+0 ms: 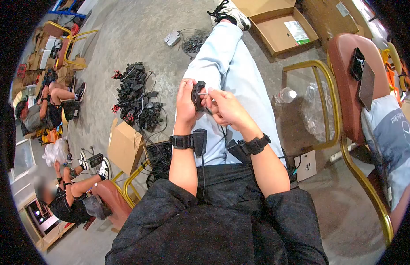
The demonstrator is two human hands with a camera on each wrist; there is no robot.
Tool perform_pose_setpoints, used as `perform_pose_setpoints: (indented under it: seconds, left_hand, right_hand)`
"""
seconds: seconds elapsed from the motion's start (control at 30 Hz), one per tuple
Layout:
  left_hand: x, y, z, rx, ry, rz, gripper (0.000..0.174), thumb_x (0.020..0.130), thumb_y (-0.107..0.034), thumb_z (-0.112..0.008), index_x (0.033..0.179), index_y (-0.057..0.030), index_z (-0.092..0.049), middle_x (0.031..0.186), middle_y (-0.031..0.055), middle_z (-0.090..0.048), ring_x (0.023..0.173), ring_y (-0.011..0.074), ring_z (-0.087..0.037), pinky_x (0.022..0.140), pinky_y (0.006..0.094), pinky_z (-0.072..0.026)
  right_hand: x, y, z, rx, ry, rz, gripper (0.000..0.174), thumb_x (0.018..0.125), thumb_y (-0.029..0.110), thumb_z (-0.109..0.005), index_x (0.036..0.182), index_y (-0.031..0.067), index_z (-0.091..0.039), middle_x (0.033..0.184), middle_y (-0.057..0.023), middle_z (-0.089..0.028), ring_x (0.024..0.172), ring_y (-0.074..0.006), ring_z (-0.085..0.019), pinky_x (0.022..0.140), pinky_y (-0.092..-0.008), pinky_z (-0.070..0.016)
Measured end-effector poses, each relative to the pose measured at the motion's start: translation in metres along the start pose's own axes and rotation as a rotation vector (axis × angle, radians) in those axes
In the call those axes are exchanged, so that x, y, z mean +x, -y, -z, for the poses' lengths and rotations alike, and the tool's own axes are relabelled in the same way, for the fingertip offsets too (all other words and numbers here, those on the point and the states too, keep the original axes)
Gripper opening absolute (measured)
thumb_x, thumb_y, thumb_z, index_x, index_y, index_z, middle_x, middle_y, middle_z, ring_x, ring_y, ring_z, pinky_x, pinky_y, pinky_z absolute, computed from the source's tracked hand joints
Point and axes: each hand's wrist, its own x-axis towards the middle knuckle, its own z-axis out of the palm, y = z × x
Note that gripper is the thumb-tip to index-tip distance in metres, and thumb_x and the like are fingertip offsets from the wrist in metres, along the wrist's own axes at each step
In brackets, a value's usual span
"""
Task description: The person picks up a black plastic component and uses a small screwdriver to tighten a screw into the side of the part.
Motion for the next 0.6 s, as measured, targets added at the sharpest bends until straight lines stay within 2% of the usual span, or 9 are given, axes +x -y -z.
perform_pose_setpoints:
  seconds: [0.07,0.17,0.23,0.27,0.33,0.47,0.53,0.57,0.6]
  left_hand:
    - [0.000,0.001,-0.001,0.004,-0.001,-0.001,0.019,0.098,-0.026,-0.037,0.095,-0.0077,-0.041,0.069,0.0084,-0.050,0.053,0.0130,-0.046,0.049,0.0253,-0.0393]
    - [0.001,0.001,-0.002,0.051,0.022,-0.045,0.019,0.098,-0.026,-0.036,0.094,-0.0081,-0.042,0.069,0.0072,-0.051,0.052,0.0119,-0.047,0.047,0.0246,-0.0388]
    - [0.000,0.000,-0.005,0.065,-0.003,-0.081,0.019,0.098,-0.025,-0.036,0.092,-0.0089,-0.043,0.067,0.0052,-0.051,0.048,0.0106,-0.045,0.043,0.0239,-0.0372]
    - [0.000,0.000,-0.005,0.062,-0.002,-0.085,0.019,0.098,-0.025,-0.036,0.092,-0.0089,-0.043,0.067,0.0052,-0.051,0.048,0.0106,-0.045,0.043,0.0239,-0.0372]
    - [0.001,-0.001,-0.005,0.057,0.006,-0.066,0.019,0.097,-0.026,-0.037,0.090,-0.0098,-0.044,0.063,0.0034,-0.050,0.045,0.0100,-0.043,0.039,0.0235,-0.0348]
    - [-0.003,-0.008,-0.002,-0.085,0.078,0.063,0.019,0.096,-0.026,-0.038,0.091,-0.0104,-0.045,0.062,0.0034,-0.049,0.043,0.0104,-0.043,0.038,0.0233,-0.0341]
    - [-0.002,-0.008,-0.001,-0.122,0.117,0.076,0.018,0.096,-0.027,-0.038,0.091,-0.0114,-0.046,0.061,0.0032,-0.049,0.042,0.0106,-0.043,0.037,0.0231,-0.0337]
    - [-0.001,-0.009,-0.001,-0.126,0.121,0.070,0.018,0.096,-0.027,-0.038,0.091,-0.0114,-0.046,0.061,0.0032,-0.049,0.042,0.0106,-0.043,0.037,0.0231,-0.0337]
    - [-0.001,-0.009,-0.002,-0.114,0.094,0.058,0.018,0.096,-0.027,-0.038,0.091,-0.0116,-0.046,0.061,0.0030,-0.049,0.042,0.0106,-0.043,0.037,0.0230,-0.0337]
  right_hand:
    - [0.002,-0.003,0.001,-0.020,-0.036,0.021,0.039,0.097,0.032,-0.042,0.068,0.0060,-0.046,0.049,0.0054,-0.031,0.033,-0.0032,-0.017,0.031,-0.0221,-0.0110]
    - [0.008,-0.011,0.003,-0.193,-0.080,0.141,0.036,0.097,0.030,-0.042,0.071,0.0064,-0.048,0.050,0.0044,-0.037,0.033,-0.0050,-0.025,0.033,-0.0217,-0.0173]
    - [0.009,-0.015,0.000,-0.525,-0.133,0.496,0.034,0.096,0.026,-0.046,0.072,0.0029,-0.052,0.060,0.0009,-0.049,0.041,-0.0082,-0.039,0.040,-0.0224,-0.0311]
    - [0.008,-0.014,-0.001,-0.530,-0.132,0.499,0.034,0.096,0.026,-0.046,0.072,0.0029,-0.052,0.060,0.0009,-0.049,0.041,-0.0082,-0.039,0.040,-0.0224,-0.0311]
    - [0.005,-0.011,-0.005,-0.935,-0.199,0.718,0.036,0.094,0.026,-0.048,0.076,-0.0043,-0.058,0.062,-0.0055,-0.054,0.065,-0.0158,-0.055,0.064,-0.0329,-0.0457]
    - [0.005,-0.012,-0.005,-0.994,-0.180,0.792,0.038,0.094,0.025,-0.047,0.073,-0.0048,-0.057,0.059,-0.0078,-0.054,0.061,-0.0158,-0.055,0.061,-0.0320,-0.0450]
    - [0.009,-0.015,-0.008,-0.649,-0.173,0.564,0.043,0.096,0.027,-0.046,0.061,0.0019,-0.050,0.057,0.0003,-0.046,0.048,-0.0101,-0.044,0.048,-0.0266,-0.0384]
    - [0.008,-0.012,-0.011,-0.656,-0.173,0.569,0.043,0.096,0.027,-0.046,0.061,0.0019,-0.050,0.057,0.0003,-0.046,0.048,-0.0101,-0.044,0.048,-0.0266,-0.0384]
    - [0.006,-0.009,-0.013,-0.573,-0.145,0.446,0.044,0.096,0.029,-0.045,0.060,0.0041,-0.048,0.055,0.0017,-0.041,0.045,-0.0084,-0.039,0.044,-0.0254,-0.0336]
